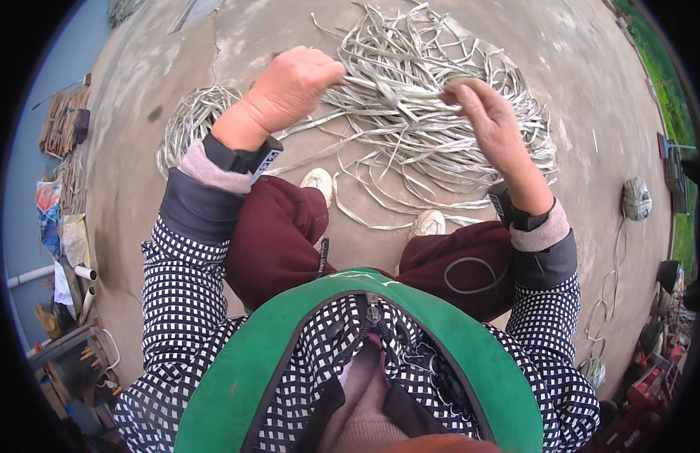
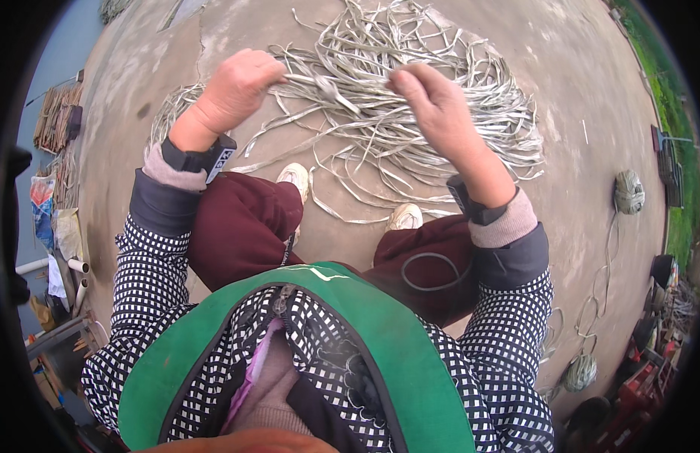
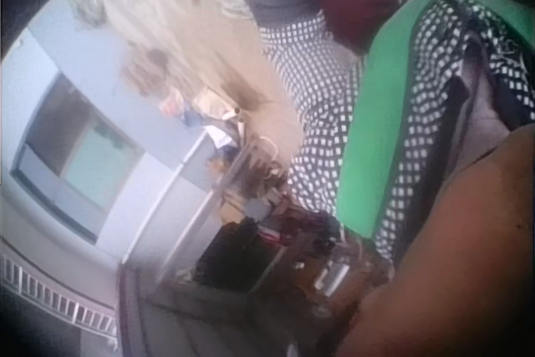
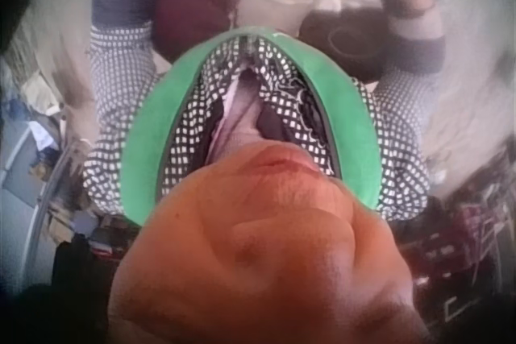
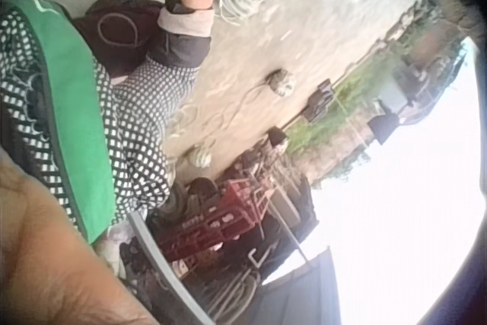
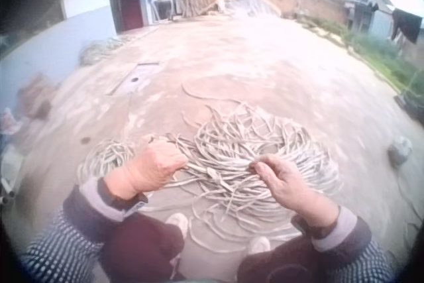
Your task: The person sits on a concrete floor and untangles a large pile of white rope by hand. They repeatedly pick up sections, separate strands, and lay them into a neater pile.
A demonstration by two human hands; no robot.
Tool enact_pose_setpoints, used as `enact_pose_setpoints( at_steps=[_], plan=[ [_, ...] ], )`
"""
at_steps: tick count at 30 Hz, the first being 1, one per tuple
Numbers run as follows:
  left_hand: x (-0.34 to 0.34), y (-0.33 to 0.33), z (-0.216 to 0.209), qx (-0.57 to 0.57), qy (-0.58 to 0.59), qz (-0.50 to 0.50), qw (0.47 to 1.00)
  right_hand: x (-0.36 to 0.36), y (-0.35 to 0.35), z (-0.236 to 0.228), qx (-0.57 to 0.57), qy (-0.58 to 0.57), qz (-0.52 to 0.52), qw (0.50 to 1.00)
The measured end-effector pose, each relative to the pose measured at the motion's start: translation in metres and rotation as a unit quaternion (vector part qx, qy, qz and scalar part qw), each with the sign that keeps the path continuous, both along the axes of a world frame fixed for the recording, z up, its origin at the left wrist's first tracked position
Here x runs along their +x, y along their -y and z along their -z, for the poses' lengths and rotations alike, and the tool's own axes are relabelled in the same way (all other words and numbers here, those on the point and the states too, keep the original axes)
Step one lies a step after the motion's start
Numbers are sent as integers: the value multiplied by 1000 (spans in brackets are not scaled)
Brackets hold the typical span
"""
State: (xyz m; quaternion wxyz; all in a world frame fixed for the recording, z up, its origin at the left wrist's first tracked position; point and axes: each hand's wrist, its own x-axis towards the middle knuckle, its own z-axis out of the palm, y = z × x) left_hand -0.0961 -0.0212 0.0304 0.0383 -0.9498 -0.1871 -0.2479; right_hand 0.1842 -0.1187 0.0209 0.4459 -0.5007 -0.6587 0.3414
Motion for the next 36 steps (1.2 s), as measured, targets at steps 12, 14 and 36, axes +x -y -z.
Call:
enact_pose_setpoints(
  at_steps=[12,14,36],
  plan=[
    [20,25,15,-49,-62,136,988,-45,23,-2,-172,76,-200,962],
    [15,19,14,-54,-50,114,991,-43,23,-5,-179,74,-185,964],
    [17,26,29,-165,-75,-35,983,-26,13,22,155,296,-59,941]
  ],
)
